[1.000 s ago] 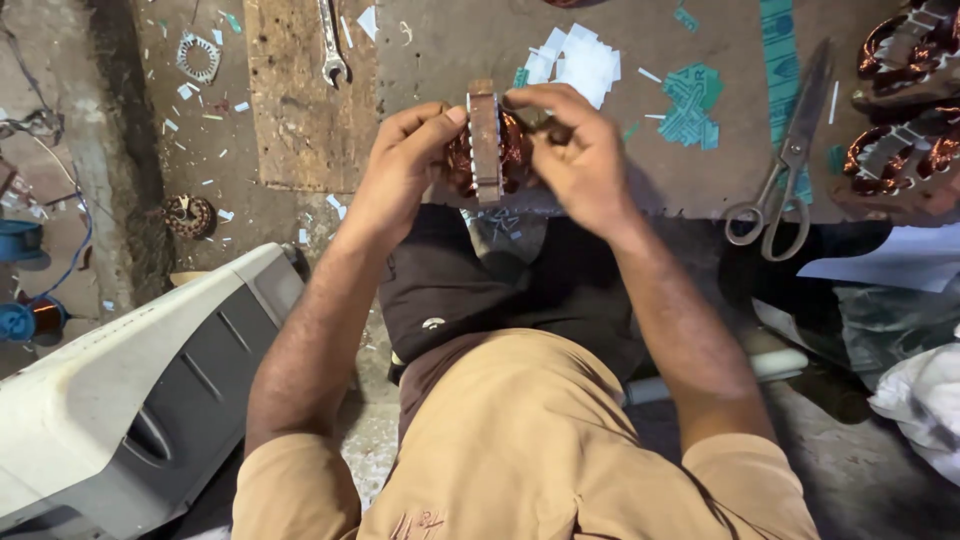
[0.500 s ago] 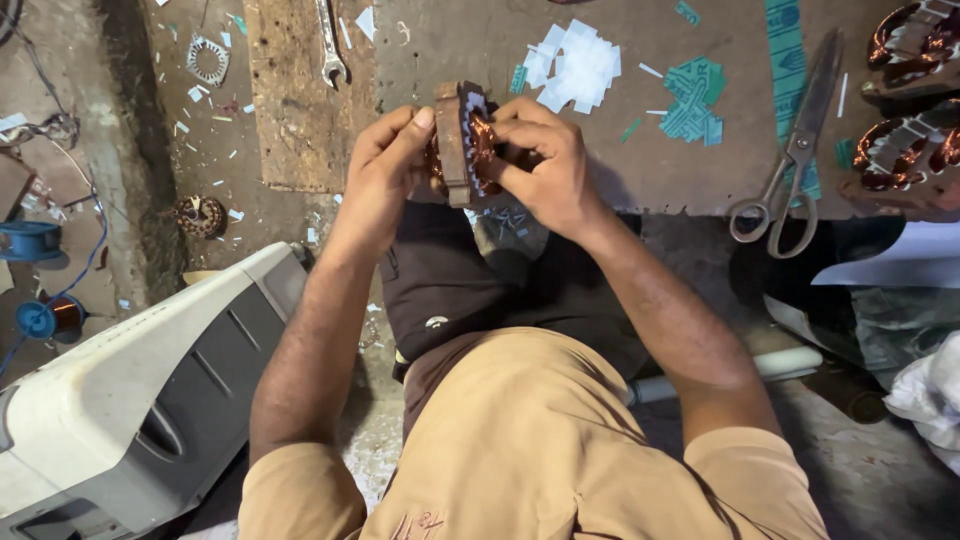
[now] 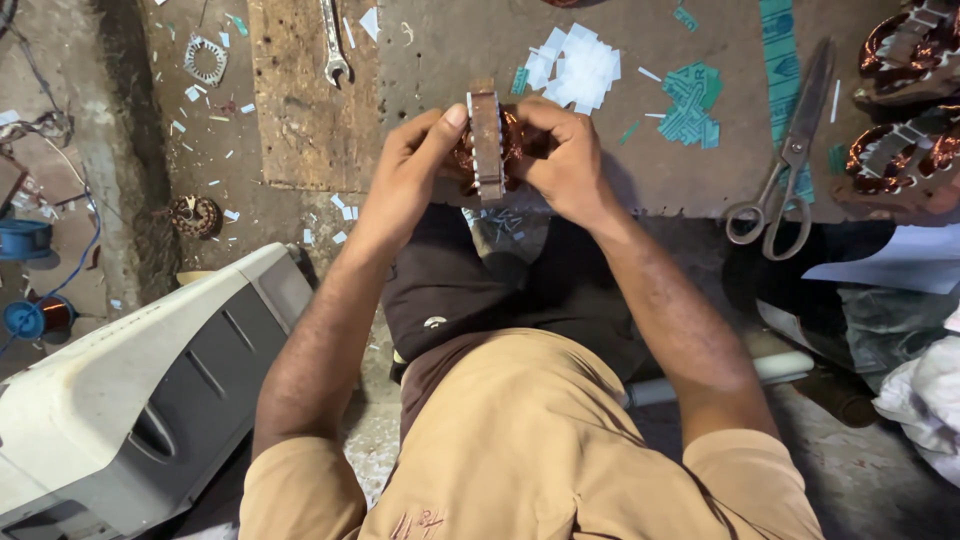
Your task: Repairing an electric motor by winding copper wire coils and inserting insulation into the stator core.
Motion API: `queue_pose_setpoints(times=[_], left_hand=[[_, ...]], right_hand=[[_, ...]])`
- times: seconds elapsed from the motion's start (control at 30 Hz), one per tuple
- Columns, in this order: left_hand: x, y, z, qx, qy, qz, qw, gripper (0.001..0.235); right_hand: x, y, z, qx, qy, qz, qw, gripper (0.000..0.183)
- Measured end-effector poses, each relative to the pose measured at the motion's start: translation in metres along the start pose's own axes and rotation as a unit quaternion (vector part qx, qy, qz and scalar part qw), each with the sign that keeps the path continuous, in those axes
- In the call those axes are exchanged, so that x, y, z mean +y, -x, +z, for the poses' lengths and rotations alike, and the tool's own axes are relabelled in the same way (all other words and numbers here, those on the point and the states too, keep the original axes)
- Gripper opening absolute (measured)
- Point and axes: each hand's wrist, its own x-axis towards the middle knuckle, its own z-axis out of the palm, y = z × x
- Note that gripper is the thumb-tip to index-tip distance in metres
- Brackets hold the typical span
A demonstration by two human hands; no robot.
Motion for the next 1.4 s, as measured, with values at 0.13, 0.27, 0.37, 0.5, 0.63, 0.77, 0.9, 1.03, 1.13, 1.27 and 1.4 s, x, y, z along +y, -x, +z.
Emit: queue_pose_setpoints(times=[0.13, 0.27, 0.37, 0.5, 0.63, 0.77, 0.9, 1.03, 1.13, 1.27, 1.4], left_hand=[[0.007, -0.001, 0.002, -0.006, 0.002, -0.011, 1.0, 0.043], [-0.001, -0.003, -0.002, -0.009, 0.012, -0.03, 0.999, 0.044], [-0.004, -0.001, -0.004, 0.009, 0.006, -0.004, 1.0, 0.043], [-0.003, 0.007, -0.004, 0.042, 0.037, 0.005, 0.998, 0.039], [-0.001, 0.008, -0.004, 0.019, 0.043, 0.002, 0.999, 0.028], [-0.005, 0.004, -0.006, -0.009, 0.046, 0.017, 0.999, 0.023], [0.007, 0.002, -0.011, -0.043, 0.05, -0.012, 0.998, 0.023], [0.015, 0.002, -0.005, -0.007, 0.059, -0.063, 0.996, 0.028], [0.007, 0.0, -0.006, -0.024, 0.057, -0.01, 0.998, 0.03], [0.034, 0.014, 0.006, 0.077, -0.239, 0.124, 0.96, 0.04], [0.069, 0.012, 0.017, -0.035, -0.552, 0.379, 0.742, 0.105]], right_hand=[[0.018, 0.002, 0.0, 0.012, 0.056, -0.03, 0.998, 0.015], [0.036, 0.001, -0.003, 0.019, 0.012, -0.042, 0.999, 0.014], [0.034, 0.004, -0.007, 0.031, -0.034, -0.016, 0.999, 0.014], [0.016, 0.015, -0.011, 0.095, -0.138, 0.056, 0.984, 0.008], [0.003, 0.03, -0.006, 0.077, -0.188, 0.035, 0.978, 0.025], [0.014, 0.035, 0.004, 0.111, -0.126, 0.008, 0.986, 0.025], [0.01, 0.035, 0.0, 0.092, -0.115, -0.01, 0.989, 0.024], [0.002, 0.043, 0.007, 0.122, -0.08, -0.013, 0.989, 0.02], [-0.004, 0.041, 0.007, 0.131, -0.036, -0.042, 0.99, 0.019], [-0.01, 0.034, 0.002, 0.102, -0.12, -0.022, 0.987, 0.023], [-0.021, 0.038, -0.015, 0.102, -0.08, -0.11, 0.985, 0.006]])
